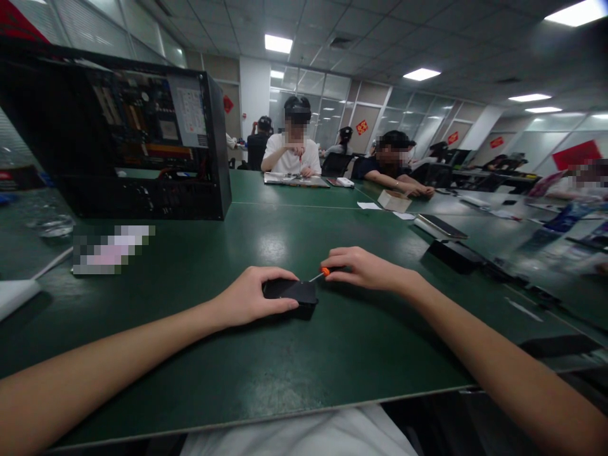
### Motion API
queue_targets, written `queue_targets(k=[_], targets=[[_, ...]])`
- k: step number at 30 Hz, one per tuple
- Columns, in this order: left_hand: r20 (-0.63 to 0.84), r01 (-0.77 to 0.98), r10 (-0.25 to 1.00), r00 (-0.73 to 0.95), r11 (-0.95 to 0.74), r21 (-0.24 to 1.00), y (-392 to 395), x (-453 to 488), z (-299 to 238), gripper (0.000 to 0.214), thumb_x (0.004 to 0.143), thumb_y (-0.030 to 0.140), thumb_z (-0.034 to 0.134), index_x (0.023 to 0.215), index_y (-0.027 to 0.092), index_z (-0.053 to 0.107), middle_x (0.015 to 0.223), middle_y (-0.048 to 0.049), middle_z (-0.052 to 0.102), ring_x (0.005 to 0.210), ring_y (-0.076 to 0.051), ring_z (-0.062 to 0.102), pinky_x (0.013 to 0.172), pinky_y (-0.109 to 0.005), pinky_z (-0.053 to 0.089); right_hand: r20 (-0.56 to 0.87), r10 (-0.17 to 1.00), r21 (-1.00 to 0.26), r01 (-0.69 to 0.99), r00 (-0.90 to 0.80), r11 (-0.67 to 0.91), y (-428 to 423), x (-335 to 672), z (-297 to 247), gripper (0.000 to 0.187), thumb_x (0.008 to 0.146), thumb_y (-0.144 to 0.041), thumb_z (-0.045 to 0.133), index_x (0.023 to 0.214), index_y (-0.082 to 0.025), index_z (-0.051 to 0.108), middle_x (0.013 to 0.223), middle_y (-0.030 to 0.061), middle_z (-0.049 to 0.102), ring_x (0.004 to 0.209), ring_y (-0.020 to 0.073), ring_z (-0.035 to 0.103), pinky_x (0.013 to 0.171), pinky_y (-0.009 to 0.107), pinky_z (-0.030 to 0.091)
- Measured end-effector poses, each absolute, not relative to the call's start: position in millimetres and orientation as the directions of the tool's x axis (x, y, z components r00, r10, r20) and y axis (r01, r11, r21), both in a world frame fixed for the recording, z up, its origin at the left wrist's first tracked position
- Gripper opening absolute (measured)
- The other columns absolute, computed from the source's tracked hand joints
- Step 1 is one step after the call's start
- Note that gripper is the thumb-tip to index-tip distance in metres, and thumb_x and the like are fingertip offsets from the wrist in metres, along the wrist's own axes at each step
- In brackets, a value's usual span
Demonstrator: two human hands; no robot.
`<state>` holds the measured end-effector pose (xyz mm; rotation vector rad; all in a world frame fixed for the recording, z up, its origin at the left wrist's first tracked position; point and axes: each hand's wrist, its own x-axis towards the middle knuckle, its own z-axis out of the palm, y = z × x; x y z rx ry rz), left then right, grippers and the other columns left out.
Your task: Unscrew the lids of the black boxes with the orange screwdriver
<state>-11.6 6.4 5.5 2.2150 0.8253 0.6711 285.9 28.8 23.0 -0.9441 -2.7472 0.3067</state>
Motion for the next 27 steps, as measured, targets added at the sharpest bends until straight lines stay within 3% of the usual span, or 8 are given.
queue_targets(k=[10,14,22,27], targets=[[0.221,0.353,0.698,0.681,-0.577,0.736,5,-12,6,0.041,0.082,0.042,0.075,0.114,0.018,0.073,0.103,-0.0044,0.076,0.090,-0.023,0.069,0.082,-0.030,0.051,0.142,0.607,-0.321,0.544,-0.782,0.775,30,287,22,0.039,0.101,-0.045,0.048,0.113,-0.014,0.069,0.097,0.0081,0.067,0.085,0.0153,0.061,0.077,0.026,0.044],[0.179,0.374,0.704,0.687,-0.554,0.744,8,-19,10,0.046,0.079,0.042,0.076,0.118,0.018,0.071,0.102,-0.0038,0.075,0.089,-0.023,0.068,0.081,-0.030,0.051,0.179,0.604,-0.279,0.549,-0.777,0.788,25,277,16,0.038,0.101,-0.044,0.049,0.111,-0.014,0.070,0.094,0.0085,0.069,0.082,0.0157,0.063,0.075,0.026,0.045],[0.144,0.404,0.746,0.650,-0.500,0.766,14,-23,6,0.044,0.076,0.044,0.079,0.110,0.016,0.074,0.096,-0.0046,0.077,0.088,-0.024,0.070,0.078,-0.031,0.051,0.226,0.540,-0.151,0.518,-0.811,0.842,9,264,10,0.045,0.105,-0.036,0.037,0.140,-0.013,0.055,0.098,0.0111,0.069,0.079,0.0149,0.062,0.071,0.025,0.045],[0.153,0.381,0.743,0.652,-0.495,0.781,15,-23,3,0.044,0.075,0.042,0.080,0.109,0.016,0.075,0.097,-0.0041,0.077,0.089,-0.024,0.070,0.079,-0.031,0.050,0.260,0.505,-0.291,0.432,-0.823,0.854,13,263,-1,0.039,0.104,-0.032,0.040,0.134,-0.014,0.058,0.100,0.0111,0.069,0.085,0.0155,0.063,0.078,0.025,0.046]])
